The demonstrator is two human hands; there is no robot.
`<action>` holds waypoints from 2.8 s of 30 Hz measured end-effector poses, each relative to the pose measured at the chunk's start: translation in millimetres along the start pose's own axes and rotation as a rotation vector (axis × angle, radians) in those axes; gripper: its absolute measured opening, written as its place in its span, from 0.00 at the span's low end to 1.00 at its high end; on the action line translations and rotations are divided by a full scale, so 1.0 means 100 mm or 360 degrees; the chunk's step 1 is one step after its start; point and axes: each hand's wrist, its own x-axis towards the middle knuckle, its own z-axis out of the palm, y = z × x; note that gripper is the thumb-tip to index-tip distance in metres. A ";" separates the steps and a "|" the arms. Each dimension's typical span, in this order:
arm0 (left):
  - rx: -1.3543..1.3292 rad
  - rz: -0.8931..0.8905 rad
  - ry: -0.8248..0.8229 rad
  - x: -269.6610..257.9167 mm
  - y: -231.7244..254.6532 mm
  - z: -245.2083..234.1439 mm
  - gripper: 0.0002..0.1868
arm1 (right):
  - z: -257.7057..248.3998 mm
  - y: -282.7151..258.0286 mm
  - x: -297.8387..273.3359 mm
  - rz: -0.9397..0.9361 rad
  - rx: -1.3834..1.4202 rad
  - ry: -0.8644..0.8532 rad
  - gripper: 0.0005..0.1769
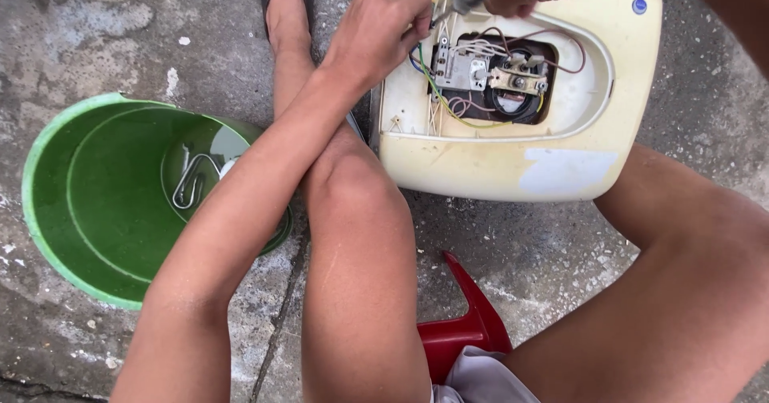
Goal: Reconnecting electrical wires to a terminal block inside a water heater using a screwdriver.
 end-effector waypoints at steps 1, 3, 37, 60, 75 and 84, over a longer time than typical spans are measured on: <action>-0.0010 0.0023 0.0021 -0.01 -0.01 0.01 0.13 | 0.03 0.03 -0.03 -0.0074 -0.0064 0.0081 0.15; 0.0080 0.0043 0.0038 -0.04 -0.08 0.08 0.12 | 0.05 0.04 -0.06 -0.0162 -0.0119 0.0173 0.15; 0.0558 -0.0863 -0.0254 0.11 0.40 0.22 0.19 | 0.43 0.55 -0.41 -0.0669 0.0299 0.0741 0.17; -0.0057 -0.1229 -0.0019 0.06 0.35 0.08 0.12 | 0.44 0.80 -0.55 -0.0435 0.0328 0.0866 0.21; -0.0189 -0.1399 0.0009 0.01 0.31 0.11 0.23 | 0.54 0.38 0.05 -0.0697 0.0547 0.0831 0.20; -0.0765 -0.1884 -0.0052 0.08 0.40 -0.07 0.09 | 0.63 0.37 0.49 -0.0747 0.0914 0.0623 0.10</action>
